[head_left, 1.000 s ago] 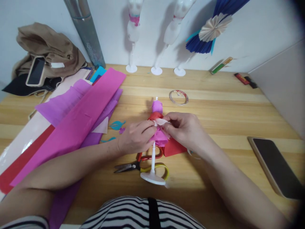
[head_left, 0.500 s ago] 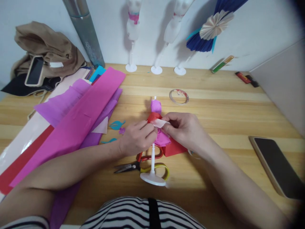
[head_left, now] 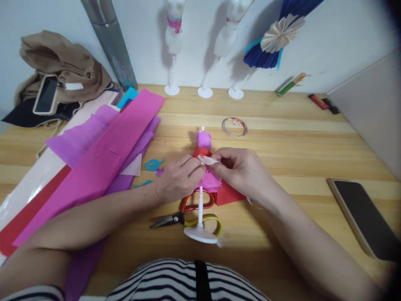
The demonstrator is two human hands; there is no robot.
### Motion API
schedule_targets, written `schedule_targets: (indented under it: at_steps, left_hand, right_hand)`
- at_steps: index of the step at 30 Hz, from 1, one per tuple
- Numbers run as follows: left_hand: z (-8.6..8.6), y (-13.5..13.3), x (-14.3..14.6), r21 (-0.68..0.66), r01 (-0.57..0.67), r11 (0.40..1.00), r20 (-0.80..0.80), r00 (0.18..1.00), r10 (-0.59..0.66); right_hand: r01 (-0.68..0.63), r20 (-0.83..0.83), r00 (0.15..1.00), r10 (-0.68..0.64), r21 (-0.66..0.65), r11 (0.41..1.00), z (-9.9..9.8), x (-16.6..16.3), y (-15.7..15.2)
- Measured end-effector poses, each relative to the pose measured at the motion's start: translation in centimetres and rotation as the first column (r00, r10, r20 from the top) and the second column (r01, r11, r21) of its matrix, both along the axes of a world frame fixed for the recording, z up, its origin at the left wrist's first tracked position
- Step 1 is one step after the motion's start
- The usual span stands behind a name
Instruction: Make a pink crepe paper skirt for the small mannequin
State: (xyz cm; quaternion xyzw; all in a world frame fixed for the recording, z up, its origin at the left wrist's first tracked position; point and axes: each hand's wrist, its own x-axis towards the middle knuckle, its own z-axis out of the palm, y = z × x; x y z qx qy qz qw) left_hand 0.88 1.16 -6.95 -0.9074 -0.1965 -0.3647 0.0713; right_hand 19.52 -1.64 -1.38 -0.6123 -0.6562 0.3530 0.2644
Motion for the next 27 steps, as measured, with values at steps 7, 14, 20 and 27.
schedule_targets:
  at_steps: [7,14,20,27]
  left_hand:
    - [-0.1,0.0,0.0,-0.064,0.004,0.998,0.007,1.000,-0.003]
    - [-0.2,0.3,-0.2,0.062,-0.042,0.997,0.017,0.999,0.041]
    - [-0.2,0.3,-0.3,0.034,-0.061,0.998,0.030,0.998,0.060]
    - [0.0,0.2,-0.1,0.014,-0.033,0.999,0.040,0.999,0.032]
  right_hand:
    - [0.000,0.036,0.999,0.000,-0.007,1.000,-0.2,0.1,0.1]
    - [0.000,-0.030,1.000,0.001,0.033,0.999,-0.9,0.4,0.2]
    - [0.020,-0.061,0.998,-0.018,0.028,0.999,-1.5,0.7,0.2]
    - [0.045,-0.102,0.994,-0.043,0.019,0.999,-1.3,0.4,0.2]
